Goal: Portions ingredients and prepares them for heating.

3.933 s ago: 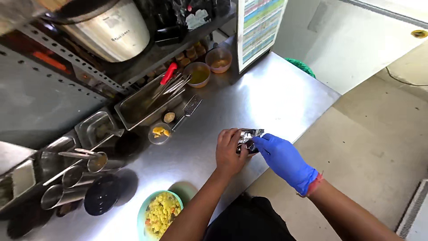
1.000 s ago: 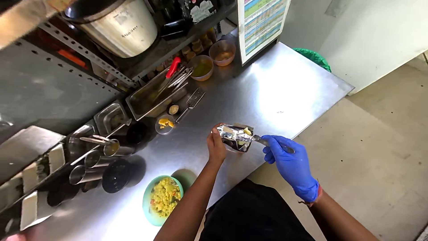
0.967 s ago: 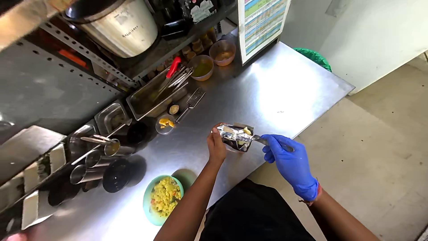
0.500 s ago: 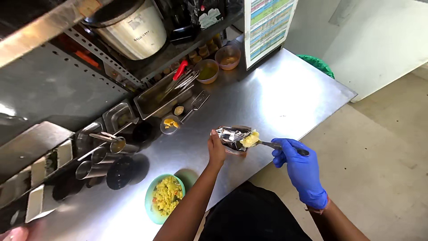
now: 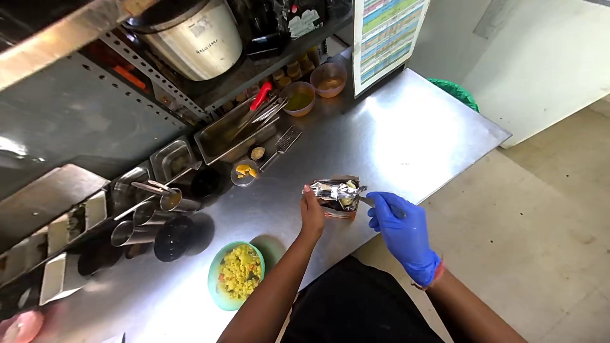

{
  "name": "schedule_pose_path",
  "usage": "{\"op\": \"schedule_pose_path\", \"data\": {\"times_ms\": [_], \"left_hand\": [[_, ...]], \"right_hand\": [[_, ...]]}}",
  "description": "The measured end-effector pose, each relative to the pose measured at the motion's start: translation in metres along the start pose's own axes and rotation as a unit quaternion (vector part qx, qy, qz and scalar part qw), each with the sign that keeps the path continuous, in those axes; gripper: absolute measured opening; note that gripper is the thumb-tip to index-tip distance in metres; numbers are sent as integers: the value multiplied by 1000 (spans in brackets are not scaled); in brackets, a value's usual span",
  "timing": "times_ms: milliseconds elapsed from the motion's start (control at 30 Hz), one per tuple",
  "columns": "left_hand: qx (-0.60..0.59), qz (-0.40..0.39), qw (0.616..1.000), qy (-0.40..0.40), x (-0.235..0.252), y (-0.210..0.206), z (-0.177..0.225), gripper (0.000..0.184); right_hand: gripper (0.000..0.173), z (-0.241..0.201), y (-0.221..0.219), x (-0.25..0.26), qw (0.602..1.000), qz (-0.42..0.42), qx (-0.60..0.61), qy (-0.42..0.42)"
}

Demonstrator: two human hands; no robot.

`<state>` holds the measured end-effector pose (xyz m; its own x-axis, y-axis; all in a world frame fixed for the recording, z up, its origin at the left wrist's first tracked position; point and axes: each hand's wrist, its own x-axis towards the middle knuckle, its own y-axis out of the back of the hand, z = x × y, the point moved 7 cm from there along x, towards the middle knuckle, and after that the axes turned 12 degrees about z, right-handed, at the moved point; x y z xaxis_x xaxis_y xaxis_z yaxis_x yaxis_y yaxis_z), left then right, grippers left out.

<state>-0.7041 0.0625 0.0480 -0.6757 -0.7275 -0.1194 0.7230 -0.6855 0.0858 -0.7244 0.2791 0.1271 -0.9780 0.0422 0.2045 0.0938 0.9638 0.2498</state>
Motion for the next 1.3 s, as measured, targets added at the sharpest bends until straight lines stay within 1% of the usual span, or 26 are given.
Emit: {"op": "schedule_pose_path", "data": {"times_ms": [100, 167, 233, 267, 300, 333, 400, 533, 633, 700, 767, 833, 900, 967, 1033, 1100, 1167, 1233, 1300], "left_hand": [[-1, -4, 1000, 8, -1, 1, 0, 61], [-1, -3, 1000, 10, -1, 1, 1, 61], [-1, -3, 1000, 15, -1, 1, 0, 61], [-2, -3, 1000, 16, -1, 1, -1, 61], [0, -3, 1000, 14, 0, 1, -1, 61], [3, -5, 1000, 13, 0, 1, -2, 62], [7, -5, 1000, 16, 1, 1, -2, 63], [1, -1, 1000, 18, 1, 3, -5, 64], [-17, 3, 1000, 7, 1, 3, -8, 64], [-14, 5, 1000, 13, 1, 3, -10, 65], [-6, -4, 1000, 22, 0, 4, -11, 70], [-17, 2, 1000, 14, 3, 3, -15, 69], [-23, 1, 999, 22, 1, 3, -16, 69], [-16, -12, 999, 35, -5, 4, -17, 73], [-25, -10, 999, 27, -7, 4, -18, 75], [-41, -13, 999, 19, -9, 2, -18, 77], [-31, 15, 999, 14, -10, 1, -15, 76], [-18, 52, 998, 17, -10, -2, -12, 74], [-13, 84, 996, -4, -11, -5, -8, 69]], "right_hand": [[25, 0, -11, 4, 998, -32, -59, 12], [25, -4, -16, 4, 989, -58, -110, 75], [26, -11, -24, 0, 968, -90, -163, 166], [26, -13, -29, -3, 955, -115, -187, 198], [25, -14, -34, -5, 945, -141, -202, 215], [24, -13, -37, -5, 942, -156, -205, 214], [24, -8, -37, 0, 954, -164, -187, 171], [25, 3, -31, 7, 978, -143, -135, 70], [25, 2, -26, 7, 984, -128, -111, 62], [25, 4, -23, 5, 985, -128, -99, 52], [25, 9, -22, 3, 989, -128, -75, 28], [25, 11, -20, 1, 991, -122, -49, 8], [25, 12, -20, -2, 992, -120, -42, 13], [24, 11, -23, -9, 988, -130, -63, 47], [24, 8, -27, -12, 983, -143, -77, 82], [26, 9, -30, -14, 980, -163, -79, 78], [26, 12, -32, -14, 980, -183, -67, 40], [25, 18, -33, -15, 981, -189, -32, -26], [26, 24, -32, -18, 979, -183, 7, -95]]}}
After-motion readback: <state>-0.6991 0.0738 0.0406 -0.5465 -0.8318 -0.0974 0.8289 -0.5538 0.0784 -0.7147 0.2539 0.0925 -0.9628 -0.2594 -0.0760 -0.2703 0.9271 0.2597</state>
